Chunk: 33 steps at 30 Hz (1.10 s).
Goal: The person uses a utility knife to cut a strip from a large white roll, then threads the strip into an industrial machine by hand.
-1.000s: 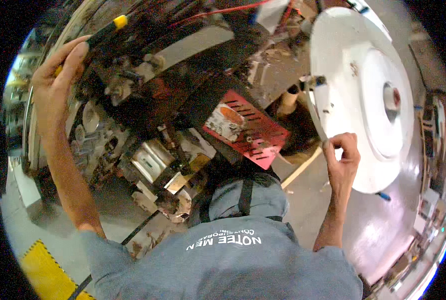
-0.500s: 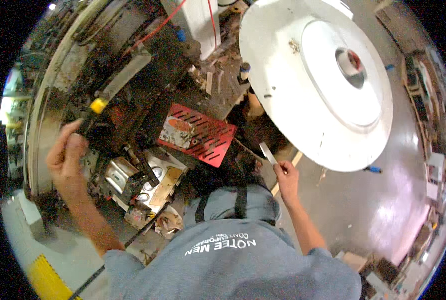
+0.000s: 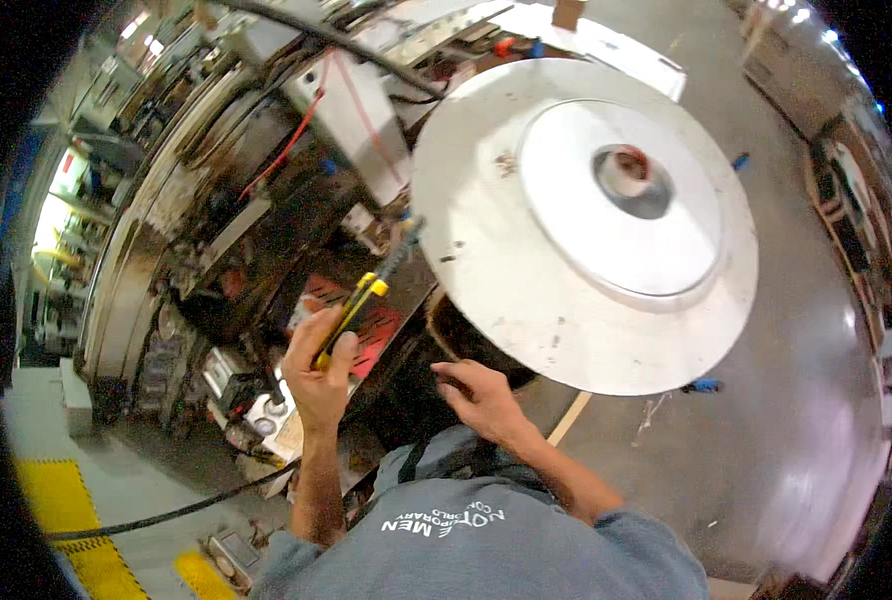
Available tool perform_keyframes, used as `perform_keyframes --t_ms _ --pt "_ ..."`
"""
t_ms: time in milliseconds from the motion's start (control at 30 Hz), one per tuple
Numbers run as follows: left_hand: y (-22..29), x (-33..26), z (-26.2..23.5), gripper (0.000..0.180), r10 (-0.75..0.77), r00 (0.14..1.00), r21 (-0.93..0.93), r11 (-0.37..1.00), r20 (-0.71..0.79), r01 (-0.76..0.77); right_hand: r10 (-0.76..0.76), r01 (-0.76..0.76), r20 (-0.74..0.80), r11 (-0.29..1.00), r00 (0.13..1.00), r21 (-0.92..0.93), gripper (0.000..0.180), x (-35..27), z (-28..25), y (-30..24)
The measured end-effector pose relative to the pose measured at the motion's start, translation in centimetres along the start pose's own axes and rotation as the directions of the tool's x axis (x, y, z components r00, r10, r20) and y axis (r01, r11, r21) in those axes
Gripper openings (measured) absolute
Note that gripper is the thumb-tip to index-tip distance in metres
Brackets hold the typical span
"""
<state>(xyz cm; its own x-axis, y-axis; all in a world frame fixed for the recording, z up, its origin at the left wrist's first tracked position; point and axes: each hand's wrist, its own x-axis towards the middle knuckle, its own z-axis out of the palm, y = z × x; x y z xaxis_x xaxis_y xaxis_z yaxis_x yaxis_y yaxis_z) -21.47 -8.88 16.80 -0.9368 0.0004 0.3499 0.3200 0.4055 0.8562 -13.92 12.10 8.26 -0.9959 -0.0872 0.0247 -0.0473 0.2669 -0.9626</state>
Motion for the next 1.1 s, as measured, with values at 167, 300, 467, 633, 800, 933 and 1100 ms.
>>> perform_keyframes --t_ms 167,300,467,633,800,933,1100 --pt "0.4 -0.5 3.0 0.029 -0.097 0.994 -0.012 0.995 -0.041 0.096 -0.050 0.053 -0.043 0.995 0.998 0.083 0.027 -0.6 -3.8 -0.5" --pt "1.6 1.3 3.9 0.035 -0.116 0.991 -0.036 0.993 -0.068 0.113 -0.026 0.031 -0.151 0.999 0.988 0.034 0.024 -2.2 -7.6 0.1" --pt "3.9 3.8 5.9 0.039 -0.166 0.977 -0.213 0.968 -0.134 0.136 0.039 -0.043 -0.481 0.999 0.876 0.002 0.022 -4.1 -12.5 1.3" --pt "1.7 4.5 10.7 0.033 -0.312 0.940 -0.513 0.789 0.140 0.339 0.039 -0.197 -0.793 0.975 0.608 -0.103 0.023 -4.6 -19.6 3.9" --pt "1.2 4.9 12.8 0.032 -0.345 0.851 -0.748 0.418 0.395 0.516 0.177 -0.240 -0.871 0.968 0.458 0.070 0.024 -4.8 -28.6 7.6" --pt "-1.2 3.3 11.6 0.036 -0.344 0.677 -0.663 0.176 0.650 0.727 0.254 -0.230 -0.883 0.958 0.395 0.172 0.033 -0.9 -34.0 11.1" --pt "-0.8 -0.9 12.5 0.040 -0.277 0.556 -0.557 0.083 0.784 0.827 0.054 -0.688 -0.928 0.687 0.368 -0.232 0.049 0.5 -42.3 14.6"
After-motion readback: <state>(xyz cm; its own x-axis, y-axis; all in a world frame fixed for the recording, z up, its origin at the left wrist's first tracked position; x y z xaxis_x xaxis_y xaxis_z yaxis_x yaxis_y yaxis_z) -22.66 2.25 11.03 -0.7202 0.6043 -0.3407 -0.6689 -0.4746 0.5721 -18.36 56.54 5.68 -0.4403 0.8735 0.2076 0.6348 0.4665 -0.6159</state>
